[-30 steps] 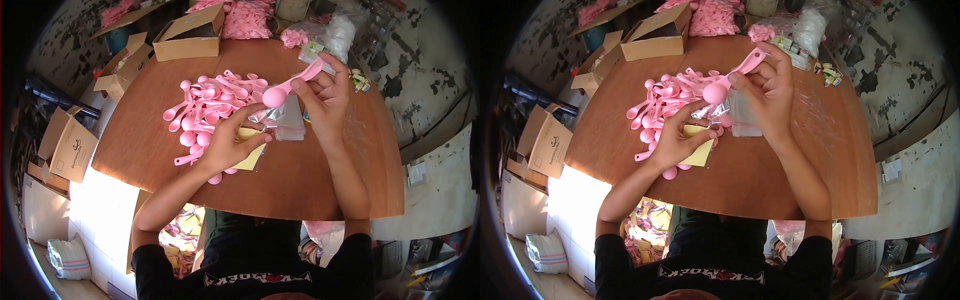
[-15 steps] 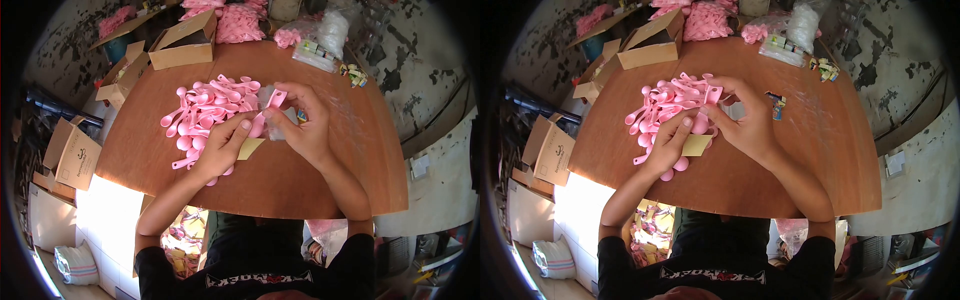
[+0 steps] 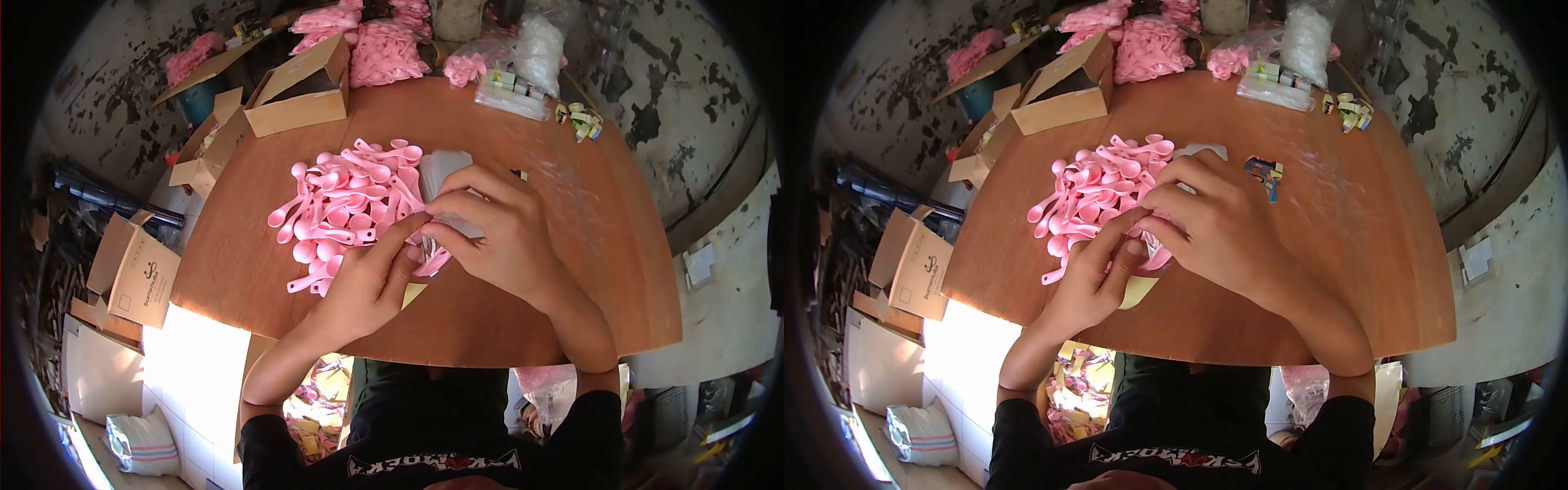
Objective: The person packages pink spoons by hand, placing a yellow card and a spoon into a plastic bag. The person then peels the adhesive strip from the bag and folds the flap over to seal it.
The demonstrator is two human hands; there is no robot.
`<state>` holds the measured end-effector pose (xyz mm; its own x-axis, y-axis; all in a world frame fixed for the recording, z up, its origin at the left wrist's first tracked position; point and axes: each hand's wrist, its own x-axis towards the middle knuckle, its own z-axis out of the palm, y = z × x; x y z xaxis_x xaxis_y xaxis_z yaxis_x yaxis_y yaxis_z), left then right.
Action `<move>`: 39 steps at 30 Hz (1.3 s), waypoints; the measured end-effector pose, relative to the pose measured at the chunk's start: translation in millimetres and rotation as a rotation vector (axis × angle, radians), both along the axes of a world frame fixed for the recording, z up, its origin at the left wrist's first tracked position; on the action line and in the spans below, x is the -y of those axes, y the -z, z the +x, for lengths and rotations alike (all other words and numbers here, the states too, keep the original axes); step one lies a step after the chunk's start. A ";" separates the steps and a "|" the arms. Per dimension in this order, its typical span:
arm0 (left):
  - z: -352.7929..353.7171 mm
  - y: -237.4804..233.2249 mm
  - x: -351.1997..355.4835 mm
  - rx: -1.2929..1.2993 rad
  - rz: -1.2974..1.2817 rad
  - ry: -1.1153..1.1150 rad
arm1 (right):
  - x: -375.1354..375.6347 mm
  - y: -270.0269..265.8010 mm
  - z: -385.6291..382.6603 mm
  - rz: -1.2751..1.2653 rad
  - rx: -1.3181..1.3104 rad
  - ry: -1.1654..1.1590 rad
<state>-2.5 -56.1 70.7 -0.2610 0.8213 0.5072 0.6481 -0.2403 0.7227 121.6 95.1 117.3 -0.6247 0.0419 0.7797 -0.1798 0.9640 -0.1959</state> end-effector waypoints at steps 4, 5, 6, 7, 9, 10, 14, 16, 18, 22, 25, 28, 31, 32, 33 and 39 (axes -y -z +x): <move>10.0 -3.4 -0.3 -0.079 0.032 -0.035 | 3.3 0.7 5.0 0.099 0.012 0.045; 11.9 -10.1 3.5 -0.155 -0.101 -0.083 | 4.8 -0.5 6.9 0.153 0.033 0.056; 12.5 -13.7 6.0 -0.234 -0.233 -0.127 | 6.2 -0.8 8.6 0.207 0.054 0.071; 11.3 -12.3 6.2 -0.241 -0.233 -0.110 | 7.5 0.6 10.0 0.204 0.051 0.088; 7.8 -7.8 4.3 -0.472 -0.047 -0.100 | 8.9 4.6 12.4 0.295 0.100 0.142; 7.3 -8.8 5.4 -0.507 -0.053 -0.107 | 9.6 5.5 12.8 0.313 0.044 0.151; 17.7 -14.9 14.2 -0.482 -0.104 -0.096 | 9.1 6.1 13.6 0.100 -0.045 0.046; 21.6 -17.2 15.0 -0.455 -0.003 -0.069 | 9.6 2.0 19.4 -0.039 -0.044 -0.020; 26.8 -18.6 22.3 -0.292 0.034 -0.044 | 13.6 -11.3 29.0 -0.257 0.007 -0.162; 30.9 0.0 32.4 -0.181 0.316 -0.049 | 10.6 -43.7 57.3 -0.541 -0.130 -0.245; 36.0 19.1 40.8 0.207 0.350 -0.105 | -54.5 -61.3 86.9 -0.640 -0.133 -0.584; 38.3 31.1 36.6 0.355 0.353 -0.118 | -156.4 -35.6 102.1 -1.018 -0.022 -0.824; 41.1 30.9 34.5 0.514 0.337 -0.041 | -282.8 104.6 139.4 -0.310 0.625 0.727; 39.7 30.0 34.4 0.552 0.297 0.023 | -261.6 100.6 139.6 -0.268 0.583 0.842; 38.0 30.3 33.6 0.589 0.263 0.083 | -230.3 98.8 138.2 -0.220 0.539 0.951; 43.0 31.1 12.4 0.618 0.198 0.143 | -94.8 30.0 96.7 -0.662 0.340 0.245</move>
